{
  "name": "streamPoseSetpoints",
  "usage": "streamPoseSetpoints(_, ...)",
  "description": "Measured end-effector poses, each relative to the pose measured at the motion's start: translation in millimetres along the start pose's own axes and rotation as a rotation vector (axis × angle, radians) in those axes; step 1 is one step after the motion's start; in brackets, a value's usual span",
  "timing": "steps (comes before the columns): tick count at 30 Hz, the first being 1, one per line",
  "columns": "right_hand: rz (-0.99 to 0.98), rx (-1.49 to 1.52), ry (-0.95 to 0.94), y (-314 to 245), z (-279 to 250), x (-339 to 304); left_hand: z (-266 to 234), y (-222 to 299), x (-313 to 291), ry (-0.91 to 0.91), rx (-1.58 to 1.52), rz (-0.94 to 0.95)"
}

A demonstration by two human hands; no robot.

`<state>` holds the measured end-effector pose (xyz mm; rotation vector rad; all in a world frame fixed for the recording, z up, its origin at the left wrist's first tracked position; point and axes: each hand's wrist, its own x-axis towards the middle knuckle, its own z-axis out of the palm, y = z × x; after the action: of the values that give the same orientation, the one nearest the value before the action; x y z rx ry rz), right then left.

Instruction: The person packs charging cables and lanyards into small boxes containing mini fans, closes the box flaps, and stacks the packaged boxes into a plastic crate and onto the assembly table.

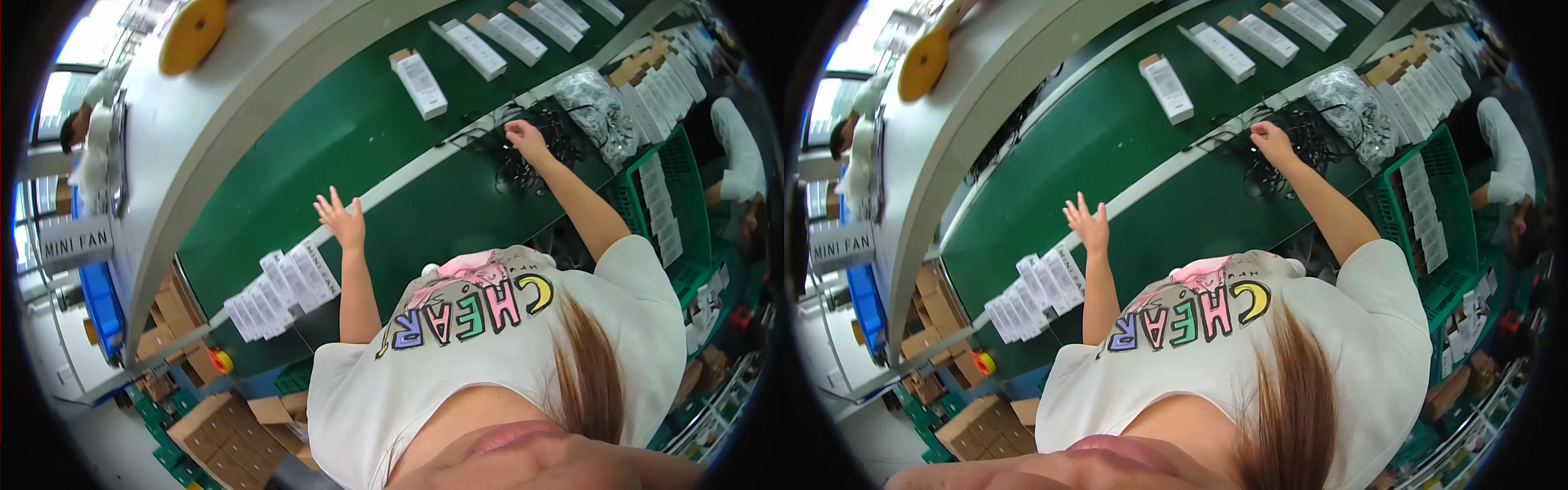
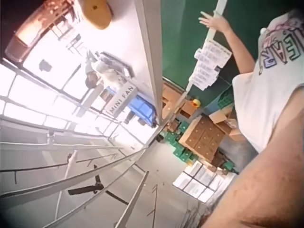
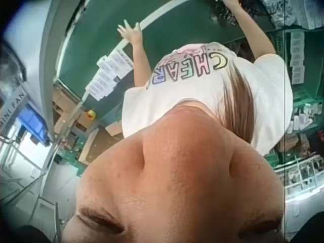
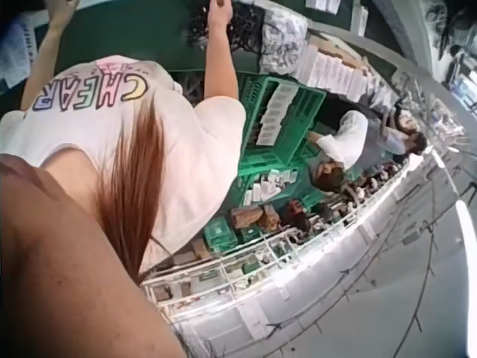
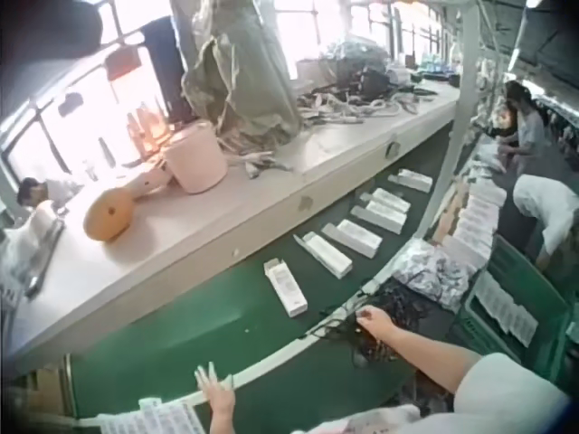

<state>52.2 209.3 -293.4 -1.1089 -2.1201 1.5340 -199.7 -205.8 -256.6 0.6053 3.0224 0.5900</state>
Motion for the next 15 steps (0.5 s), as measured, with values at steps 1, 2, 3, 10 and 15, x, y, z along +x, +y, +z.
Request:
streamPoseSetpoints(1, -0.043, -0.035, 0.087, 0, -21, 15, 12, 24, 12, -0.041, -0.149, 0.050)
streamPoseSetpoints(2, -0.063, -0.149, 0.170, 2, -42, 27, 24, 48, 26, -0.085, -0.298, 0.098)
streamPoseSetpoints(3, -0.074, -0.228, 0.226, 8, -55, 48, 33, 71, 39, -0.161, -0.353, 0.110)
streamPoseSetpoints(10, -0.304, -0.697, 0.386, 27, -115, 169, 106, 269, 111, -0.353, -0.401, 0.373)
streamPoseSetpoints(15, -0.169, -0.816, 0.227, -3, -100, 219, 189, 381, 146, -0.319, -0.531, 0.128)
